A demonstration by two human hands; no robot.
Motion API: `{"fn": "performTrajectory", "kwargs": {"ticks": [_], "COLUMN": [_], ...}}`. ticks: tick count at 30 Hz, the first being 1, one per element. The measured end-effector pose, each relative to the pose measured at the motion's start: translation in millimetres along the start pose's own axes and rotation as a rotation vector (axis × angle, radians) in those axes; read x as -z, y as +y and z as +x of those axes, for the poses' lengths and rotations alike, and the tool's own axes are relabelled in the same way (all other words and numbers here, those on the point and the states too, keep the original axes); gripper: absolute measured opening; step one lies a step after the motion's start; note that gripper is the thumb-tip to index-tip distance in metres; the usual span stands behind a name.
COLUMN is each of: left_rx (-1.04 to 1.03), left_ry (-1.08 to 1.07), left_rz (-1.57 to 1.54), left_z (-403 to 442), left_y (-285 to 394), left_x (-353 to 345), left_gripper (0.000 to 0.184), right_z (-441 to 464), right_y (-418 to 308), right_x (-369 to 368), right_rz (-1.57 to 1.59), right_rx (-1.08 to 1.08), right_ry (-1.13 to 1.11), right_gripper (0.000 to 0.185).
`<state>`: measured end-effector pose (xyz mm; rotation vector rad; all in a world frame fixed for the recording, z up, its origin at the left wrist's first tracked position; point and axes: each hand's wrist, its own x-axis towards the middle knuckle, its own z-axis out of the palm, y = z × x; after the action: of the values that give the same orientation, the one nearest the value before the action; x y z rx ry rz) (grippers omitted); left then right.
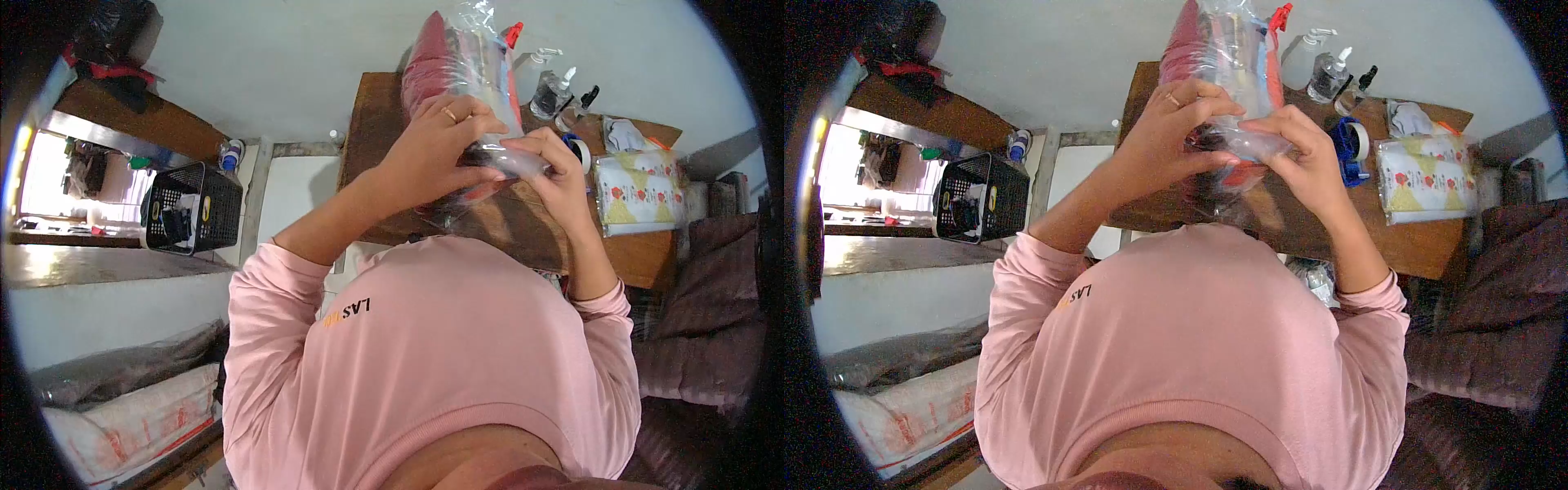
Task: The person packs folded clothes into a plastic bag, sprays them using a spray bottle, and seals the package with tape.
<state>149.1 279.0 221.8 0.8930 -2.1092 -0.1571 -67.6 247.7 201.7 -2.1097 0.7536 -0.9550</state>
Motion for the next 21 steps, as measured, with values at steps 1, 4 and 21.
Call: {"fn": "performTrajectory", "kwargs": {"ticks": [1, 4, 21], "left_rx": [0.006, 0.083, 0.722], "left_ry": [-0.069, -0.217, -0.176], "left_rz": [-0.028, -0.096, -0.678], "left_z": [3, 6, 25], "left_y": [-4, -13, -2], "left_x": [0, 0, -2], "left_gripper": [0.035, 0.029, 0.043], "right_z": [0, -2, -1], "right_y": [2, -1, -13], "right_x": [1, -9, -6], "right_rz": [0.085, 0.232, -0.483], "right_rx": [-0.031, -0.094, 0.266], "right_ry": [-0.011, 0.112, 0.19], "right_gripper": [0.035, 0.022, 0.029]}}
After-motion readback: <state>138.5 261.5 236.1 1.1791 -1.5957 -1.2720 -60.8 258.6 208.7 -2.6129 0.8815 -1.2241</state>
